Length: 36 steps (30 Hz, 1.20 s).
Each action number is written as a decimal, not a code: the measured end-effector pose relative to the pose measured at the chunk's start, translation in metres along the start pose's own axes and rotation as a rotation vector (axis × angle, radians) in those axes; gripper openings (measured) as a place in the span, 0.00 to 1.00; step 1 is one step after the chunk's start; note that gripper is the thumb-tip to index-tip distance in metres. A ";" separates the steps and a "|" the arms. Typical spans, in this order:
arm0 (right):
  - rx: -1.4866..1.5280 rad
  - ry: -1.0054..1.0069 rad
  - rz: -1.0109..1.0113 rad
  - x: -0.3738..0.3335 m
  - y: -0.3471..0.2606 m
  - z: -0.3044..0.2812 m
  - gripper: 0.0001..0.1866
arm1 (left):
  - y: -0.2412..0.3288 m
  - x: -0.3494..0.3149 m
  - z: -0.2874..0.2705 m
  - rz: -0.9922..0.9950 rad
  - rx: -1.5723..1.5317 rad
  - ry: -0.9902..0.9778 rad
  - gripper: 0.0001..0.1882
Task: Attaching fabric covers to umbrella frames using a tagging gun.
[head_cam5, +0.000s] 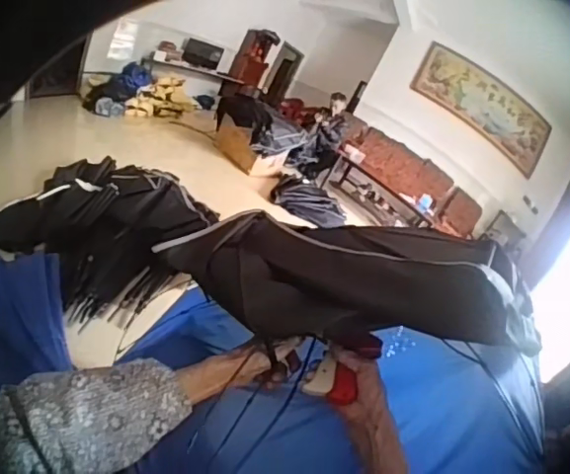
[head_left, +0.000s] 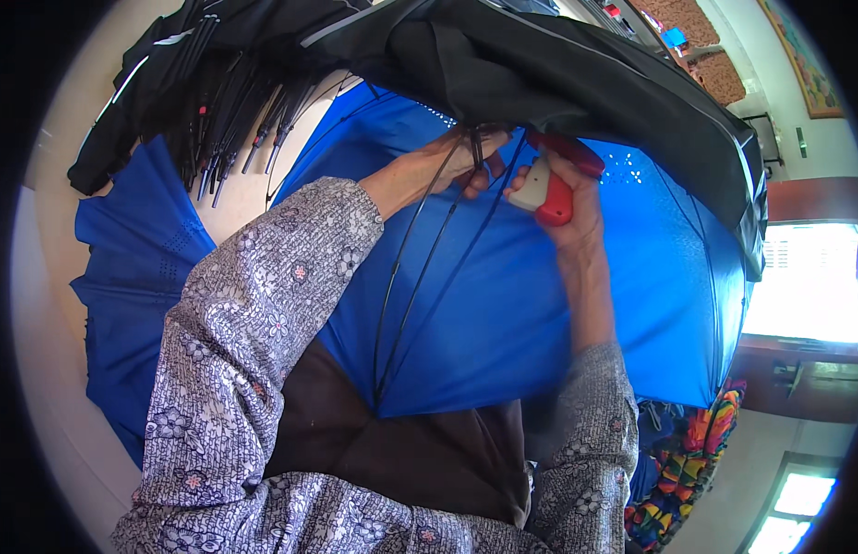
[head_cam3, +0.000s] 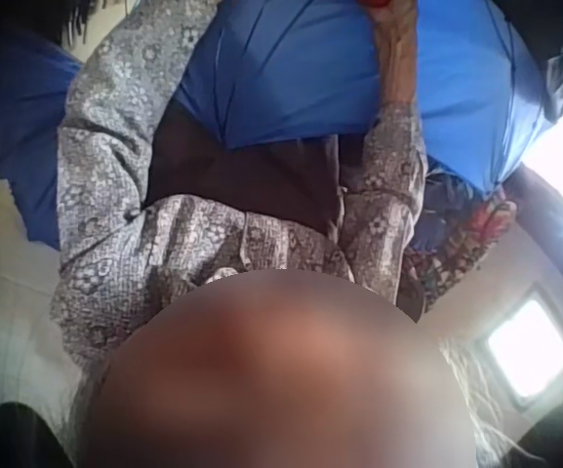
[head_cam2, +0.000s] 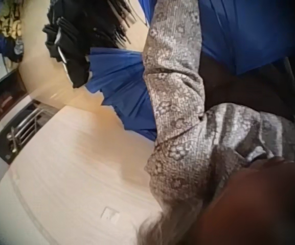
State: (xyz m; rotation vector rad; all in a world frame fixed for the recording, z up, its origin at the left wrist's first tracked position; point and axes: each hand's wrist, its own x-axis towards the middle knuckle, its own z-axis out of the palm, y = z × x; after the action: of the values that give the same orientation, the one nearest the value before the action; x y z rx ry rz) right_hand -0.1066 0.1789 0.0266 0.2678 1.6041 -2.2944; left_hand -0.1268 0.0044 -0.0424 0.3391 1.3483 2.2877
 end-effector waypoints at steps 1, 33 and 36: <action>0.003 0.001 -0.001 -0.001 0.000 0.000 0.16 | 0.000 -0.001 0.000 0.004 -0.001 0.004 0.23; -0.341 0.337 -0.119 -0.017 0.006 0.027 0.18 | 0.013 -0.005 0.013 -0.111 0.148 0.010 0.25; -0.156 0.170 -0.084 -0.011 0.003 0.014 0.18 | 0.009 -0.007 0.010 -0.084 0.143 -0.002 0.26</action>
State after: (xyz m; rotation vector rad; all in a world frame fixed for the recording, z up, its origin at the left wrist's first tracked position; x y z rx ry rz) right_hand -0.0949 0.1664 0.0320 0.3726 1.9012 -2.2433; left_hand -0.1190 0.0047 -0.0293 0.3246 1.5002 2.1286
